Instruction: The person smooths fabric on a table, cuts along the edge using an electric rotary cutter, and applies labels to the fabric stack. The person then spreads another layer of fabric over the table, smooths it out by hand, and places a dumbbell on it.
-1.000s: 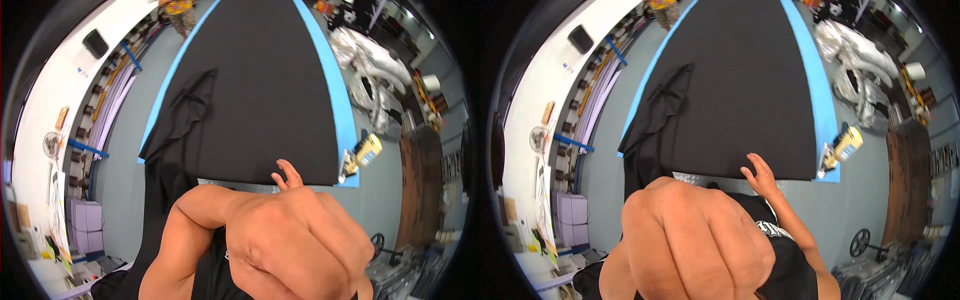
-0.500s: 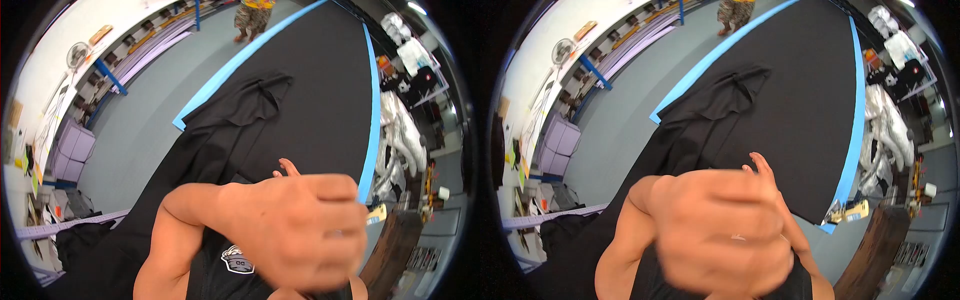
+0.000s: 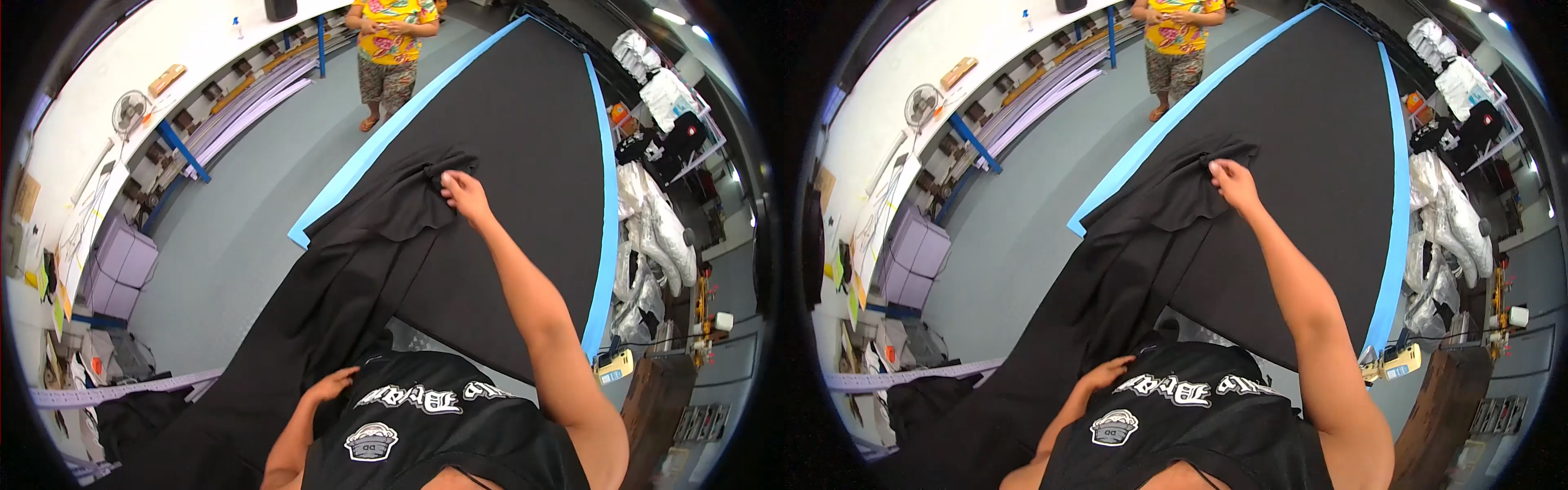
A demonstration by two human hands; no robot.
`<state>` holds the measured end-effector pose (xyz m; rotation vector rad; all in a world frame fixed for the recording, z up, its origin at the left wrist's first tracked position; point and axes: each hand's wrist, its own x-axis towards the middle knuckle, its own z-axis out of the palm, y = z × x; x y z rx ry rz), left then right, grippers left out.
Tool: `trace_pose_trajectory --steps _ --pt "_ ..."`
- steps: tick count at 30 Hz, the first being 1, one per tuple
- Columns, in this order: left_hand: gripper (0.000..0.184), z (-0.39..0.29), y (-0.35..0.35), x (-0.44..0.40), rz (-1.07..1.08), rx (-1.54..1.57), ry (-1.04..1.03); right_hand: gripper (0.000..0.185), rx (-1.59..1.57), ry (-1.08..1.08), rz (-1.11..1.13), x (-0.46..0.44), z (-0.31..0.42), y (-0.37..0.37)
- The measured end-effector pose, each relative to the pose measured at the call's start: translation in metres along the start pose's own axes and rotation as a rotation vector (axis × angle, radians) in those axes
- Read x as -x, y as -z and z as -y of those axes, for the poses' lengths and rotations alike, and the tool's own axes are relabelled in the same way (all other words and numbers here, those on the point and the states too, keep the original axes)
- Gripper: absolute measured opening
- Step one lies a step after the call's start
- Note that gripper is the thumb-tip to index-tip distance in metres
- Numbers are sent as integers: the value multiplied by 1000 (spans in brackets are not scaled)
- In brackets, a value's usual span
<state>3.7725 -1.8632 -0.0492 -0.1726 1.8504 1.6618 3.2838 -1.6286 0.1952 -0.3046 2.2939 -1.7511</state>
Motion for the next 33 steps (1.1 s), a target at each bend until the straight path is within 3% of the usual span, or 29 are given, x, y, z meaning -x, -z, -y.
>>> trace_pose_trajectory --steps 3,6,10,13,18,19,22,25,32,33 --pt "65 29 -17 24 3 211 241 43 -130 -90 -42 -49 24 -15" --pt "60 64 -36 30 -65 460 488 49 -179 -154 -58 -84 33 -22" --pt "57 87 -82 24 -484 999 416 49 -205 -191 -114 -113 37 -32" --pt "54 88 -85 18 -471 774 437 50 -193 -216 -140 -122 42 -44" --pt "48 102 -62 21 -350 131 408 49 -177 -183 -40 -125 53 -81" --pt "38 -37 -53 46 -515 -66 425 48 -198 -184 -14 -124 52 -88" --pt "35 -50 -41 49 -515 299 284 48 -256 -167 6 -123 50 -116" --pt "37 -97 -36 61 -379 289 519 48 -313 -166 9 -121 48 -137" --pt "40 -29 -70 74 -322 469 540 53 -405 -202 39 -115 42 -153" --pt "40 -28 -72 75 -316 478 540 45 -398 -207 22 -113 38 -154"
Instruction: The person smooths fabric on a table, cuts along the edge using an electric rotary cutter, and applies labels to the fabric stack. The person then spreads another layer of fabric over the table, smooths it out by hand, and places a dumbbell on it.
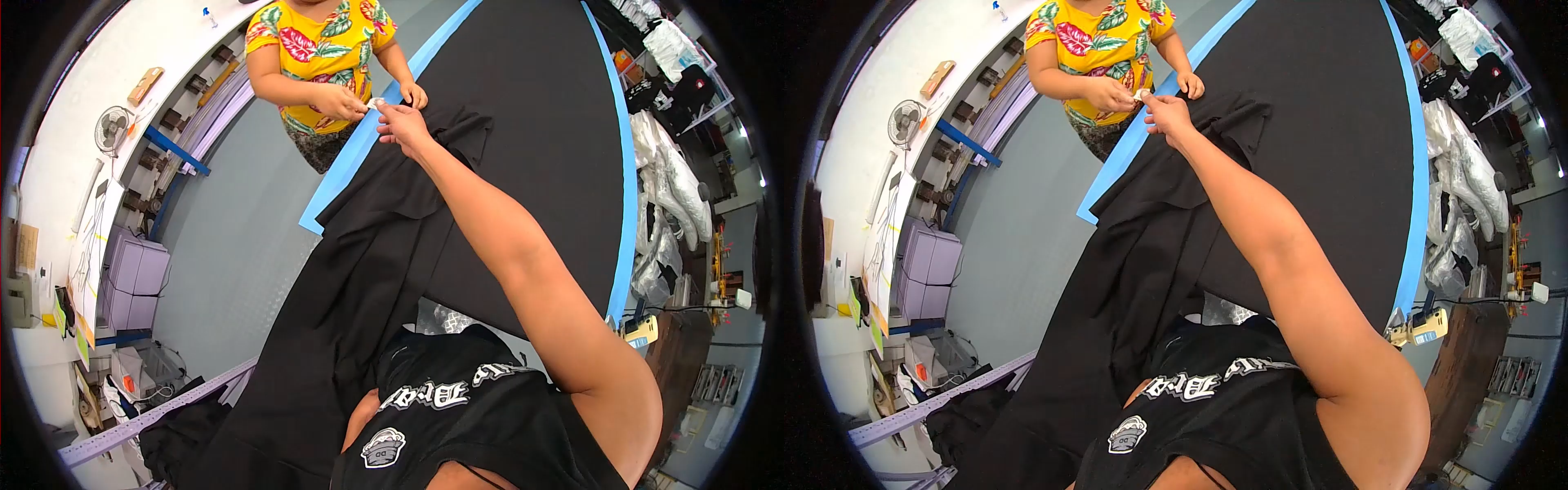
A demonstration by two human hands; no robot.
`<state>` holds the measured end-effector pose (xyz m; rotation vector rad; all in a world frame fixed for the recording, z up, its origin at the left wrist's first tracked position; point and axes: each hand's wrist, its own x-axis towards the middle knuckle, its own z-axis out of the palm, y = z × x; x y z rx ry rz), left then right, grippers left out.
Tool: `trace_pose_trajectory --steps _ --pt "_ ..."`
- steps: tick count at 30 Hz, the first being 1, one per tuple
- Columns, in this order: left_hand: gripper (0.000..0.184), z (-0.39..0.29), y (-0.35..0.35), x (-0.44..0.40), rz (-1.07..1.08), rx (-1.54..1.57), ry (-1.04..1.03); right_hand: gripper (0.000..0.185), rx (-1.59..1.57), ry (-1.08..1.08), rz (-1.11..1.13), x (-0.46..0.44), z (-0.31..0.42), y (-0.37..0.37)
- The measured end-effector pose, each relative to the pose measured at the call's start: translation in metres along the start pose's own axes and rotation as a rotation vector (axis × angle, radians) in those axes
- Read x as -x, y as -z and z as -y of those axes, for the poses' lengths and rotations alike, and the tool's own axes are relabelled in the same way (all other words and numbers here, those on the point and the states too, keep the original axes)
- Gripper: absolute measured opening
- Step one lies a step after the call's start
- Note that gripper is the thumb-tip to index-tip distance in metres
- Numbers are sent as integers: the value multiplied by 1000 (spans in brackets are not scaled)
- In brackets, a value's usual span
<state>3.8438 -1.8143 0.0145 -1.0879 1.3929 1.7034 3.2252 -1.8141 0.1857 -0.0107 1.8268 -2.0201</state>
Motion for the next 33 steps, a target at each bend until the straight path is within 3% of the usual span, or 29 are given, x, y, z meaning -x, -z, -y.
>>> trace_pose_trajectory --steps 4,8,9,11,13,14,17,19,24,28,33 --pt "42 -7 0 -4 33 -33 2 22 -76 33 -35 12 -13 6" --pt "44 -3 8 -33 152 -48 19 20 -77 175 -129 38 -10 39" --pt "40 -26 4 -20 127 -143 -30 19 -110 182 -108 47 -7 56" --pt "27 11 19 -70 170 -76 -213 17 -180 186 -84 75 -6 97" --pt "16 -23 22 -74 -2 -623 -688 18 -133 161 -77 124 -3 141" --pt "15 -45 13 -68 -22 -637 -661 19 -80 168 -61 150 -13 167" --pt "16 -142 -44 -40 -10 -492 -576 17 107 77 -25 238 -71 248" --pt "17 -184 -84 -35 38 -503 -646 16 145 34 -88 313 -119 286" --pt "17 -232 -215 -35 158 -716 -875 13 -65 -318 -315 464 -199 360" --pt "18 -231 -308 -54 167 -938 -1035 12 -63 -218 -332 493 -223 399" --pt "19 -221 -364 -61 42 -988 -1088 45 51 -155 -296 457 -186 415"
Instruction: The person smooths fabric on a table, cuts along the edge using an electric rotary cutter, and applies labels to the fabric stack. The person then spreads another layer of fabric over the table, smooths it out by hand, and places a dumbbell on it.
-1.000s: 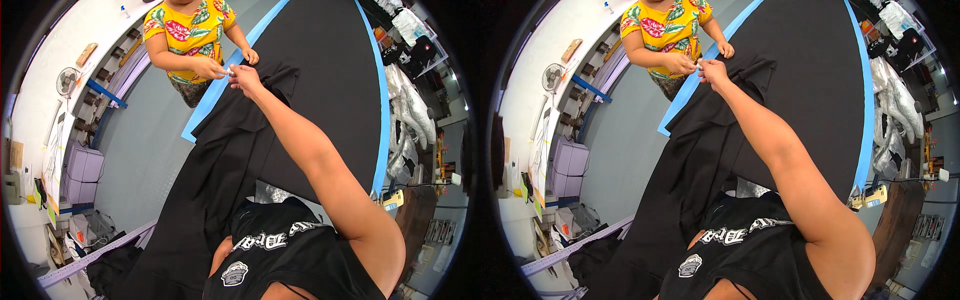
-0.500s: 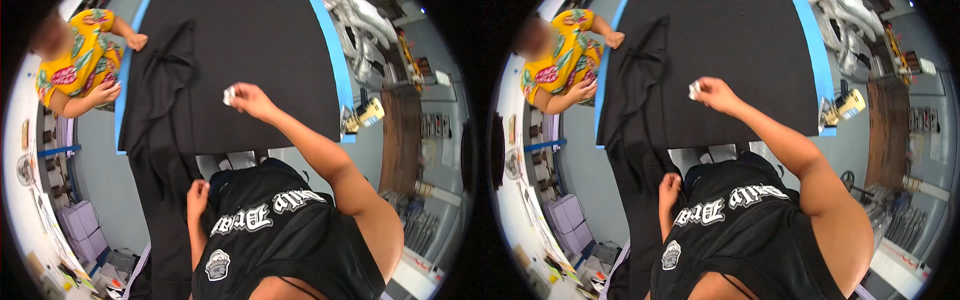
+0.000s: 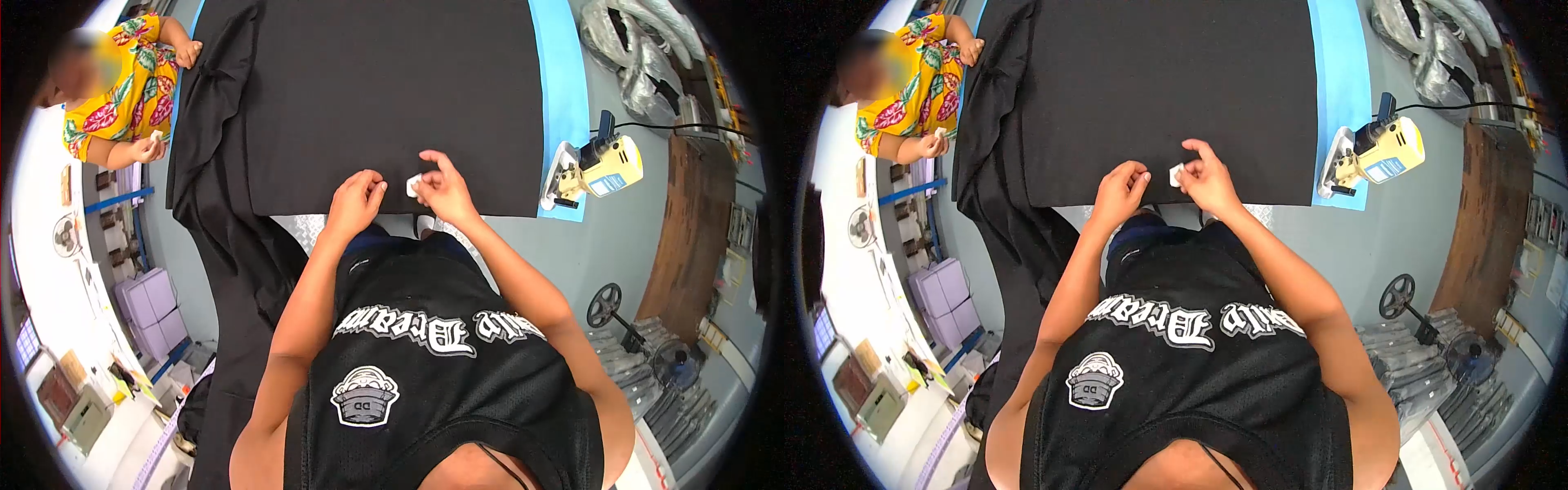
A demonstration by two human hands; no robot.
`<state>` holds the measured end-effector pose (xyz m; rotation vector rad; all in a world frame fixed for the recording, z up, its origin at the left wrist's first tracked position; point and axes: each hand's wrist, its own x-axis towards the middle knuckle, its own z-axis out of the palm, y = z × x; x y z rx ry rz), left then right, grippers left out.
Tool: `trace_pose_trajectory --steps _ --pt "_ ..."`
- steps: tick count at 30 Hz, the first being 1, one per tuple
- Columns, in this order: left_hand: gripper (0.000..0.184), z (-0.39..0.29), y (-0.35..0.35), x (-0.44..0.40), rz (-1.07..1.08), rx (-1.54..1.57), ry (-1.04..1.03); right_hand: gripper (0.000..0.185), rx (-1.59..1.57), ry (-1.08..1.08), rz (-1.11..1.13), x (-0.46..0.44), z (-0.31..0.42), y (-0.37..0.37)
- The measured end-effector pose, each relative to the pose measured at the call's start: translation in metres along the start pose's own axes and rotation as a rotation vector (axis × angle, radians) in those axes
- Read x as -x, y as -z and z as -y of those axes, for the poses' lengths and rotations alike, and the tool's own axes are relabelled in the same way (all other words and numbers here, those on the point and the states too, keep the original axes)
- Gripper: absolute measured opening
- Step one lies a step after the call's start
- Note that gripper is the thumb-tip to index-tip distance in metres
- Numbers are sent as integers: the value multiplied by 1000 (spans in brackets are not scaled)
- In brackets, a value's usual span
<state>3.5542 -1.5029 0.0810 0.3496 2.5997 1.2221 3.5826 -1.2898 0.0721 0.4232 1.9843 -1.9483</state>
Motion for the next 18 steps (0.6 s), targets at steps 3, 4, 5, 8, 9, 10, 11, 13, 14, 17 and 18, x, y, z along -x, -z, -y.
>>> trace_pose_trajectory --steps 3,4,5,8,9,10,11,13,14,17,18 --pt "17 -10 -3 5 -53 6 57 37 -58 -26 -48 -32 7 -6" --pt "17 -12 -1 8 -65 13 90 35 -58 -53 -73 -41 5 -9" --pt "16 -13 1 13 -90 25 104 35 -40 -86 -81 -45 3 -10" --pt "14 -1 16 24 -212 78 150 34 3 -140 -99 -56 5 -13" --pt "14 9 26 28 -282 104 173 34 15 -143 -96 -60 2 -11" --pt "13 20 41 34 -355 123 197 34 22 -145 -86 -63 -2 -11" --pt "13 29 56 38 -472 160 222 35 45 -159 -94 -66 -4 -14" --pt "14 45 91 46 -703 137 263 36 107 -162 -110 -68 0 -19" --pt "14 51 108 48 -822 84 256 36 145 -157 -119 -68 3 -18" --pt "18 77 178 56 -923 -550 58 36 236 -210 -151 -70 15 -22" --pt "26 83 203 56 -911 -648 8 37 273 -226 -162 -68 19 -24"
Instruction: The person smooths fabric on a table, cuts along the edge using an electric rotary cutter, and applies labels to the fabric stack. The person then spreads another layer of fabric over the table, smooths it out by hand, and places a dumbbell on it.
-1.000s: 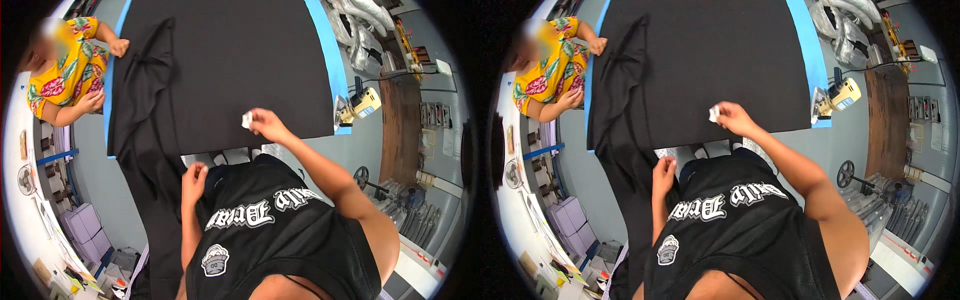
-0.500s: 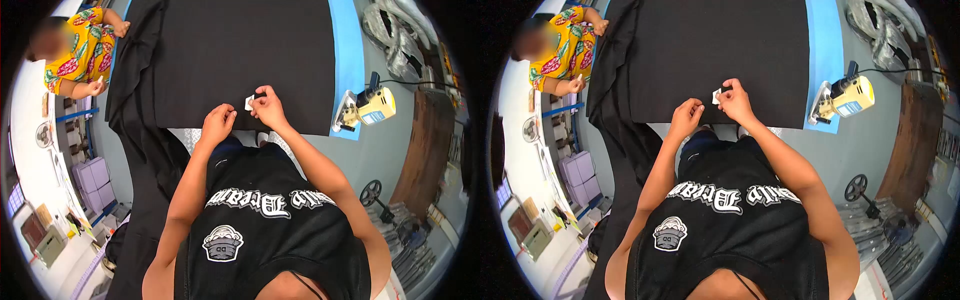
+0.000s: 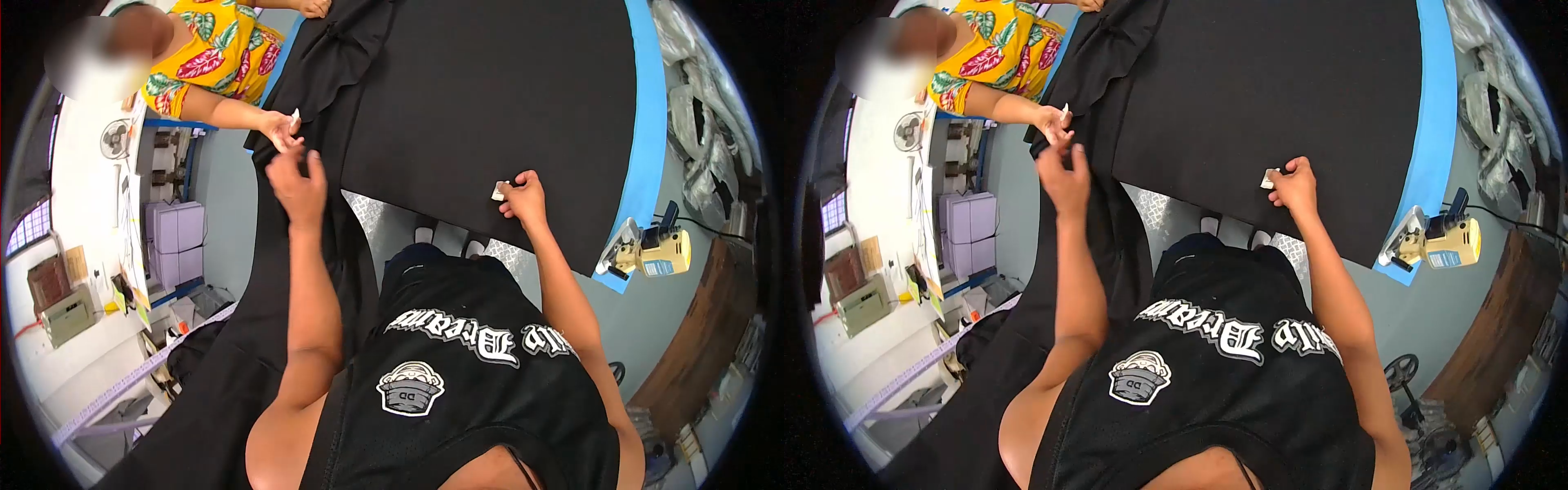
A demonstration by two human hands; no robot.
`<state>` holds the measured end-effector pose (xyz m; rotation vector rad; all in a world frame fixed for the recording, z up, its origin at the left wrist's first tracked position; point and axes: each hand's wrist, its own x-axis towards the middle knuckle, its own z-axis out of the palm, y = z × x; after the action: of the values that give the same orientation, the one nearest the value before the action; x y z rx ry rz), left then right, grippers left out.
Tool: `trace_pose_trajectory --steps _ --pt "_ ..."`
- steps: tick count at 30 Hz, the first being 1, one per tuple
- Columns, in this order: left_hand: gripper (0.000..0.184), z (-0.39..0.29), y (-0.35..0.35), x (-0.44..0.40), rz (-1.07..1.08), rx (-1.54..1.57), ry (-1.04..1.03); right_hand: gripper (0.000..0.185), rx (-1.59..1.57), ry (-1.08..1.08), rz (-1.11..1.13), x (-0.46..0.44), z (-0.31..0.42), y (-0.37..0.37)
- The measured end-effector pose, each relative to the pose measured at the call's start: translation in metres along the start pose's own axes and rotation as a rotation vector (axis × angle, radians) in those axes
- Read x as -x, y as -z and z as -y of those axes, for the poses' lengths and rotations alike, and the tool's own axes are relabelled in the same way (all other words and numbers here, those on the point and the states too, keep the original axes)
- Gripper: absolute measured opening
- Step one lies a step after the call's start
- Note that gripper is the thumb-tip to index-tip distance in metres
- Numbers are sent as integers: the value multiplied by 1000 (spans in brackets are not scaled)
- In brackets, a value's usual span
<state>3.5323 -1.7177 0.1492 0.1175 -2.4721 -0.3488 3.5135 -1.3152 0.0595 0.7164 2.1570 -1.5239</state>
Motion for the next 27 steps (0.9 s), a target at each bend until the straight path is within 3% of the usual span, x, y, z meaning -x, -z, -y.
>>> trace_pose_trajectory --steps 1,4,6,9,13,19,20,25,27 --pt "34 13 4 -18 -74 -24 -72 37 51 -6 -4 3 3 0" --pt "44 46 7 -50 106 -153 -147 39 187 -5 -37 7 11 -3" --pt "38 68 -3 -55 250 -180 -225 45 261 -6 -89 16 5 -5" --pt "17 87 -18 -57 252 0 -273 65 508 52 -195 20 -15 -5" --pt "14 93 -26 -54 235 152 -269 68 611 -10 -184 35 -7 -2" --pt "14 51 -11 -48 161 348 -266 62 495 -83 -193 -1 12 13" --pt "13 37 -7 -50 172 405 -362 61 456 -121 -164 -8 15 16" --pt "16 -42 -15 2 361 567 -385 50 109 -83 -162 5 15 30" --pt "20 -79 -24 31 426 625 -517 48 -49 -55 54 36 6 30"
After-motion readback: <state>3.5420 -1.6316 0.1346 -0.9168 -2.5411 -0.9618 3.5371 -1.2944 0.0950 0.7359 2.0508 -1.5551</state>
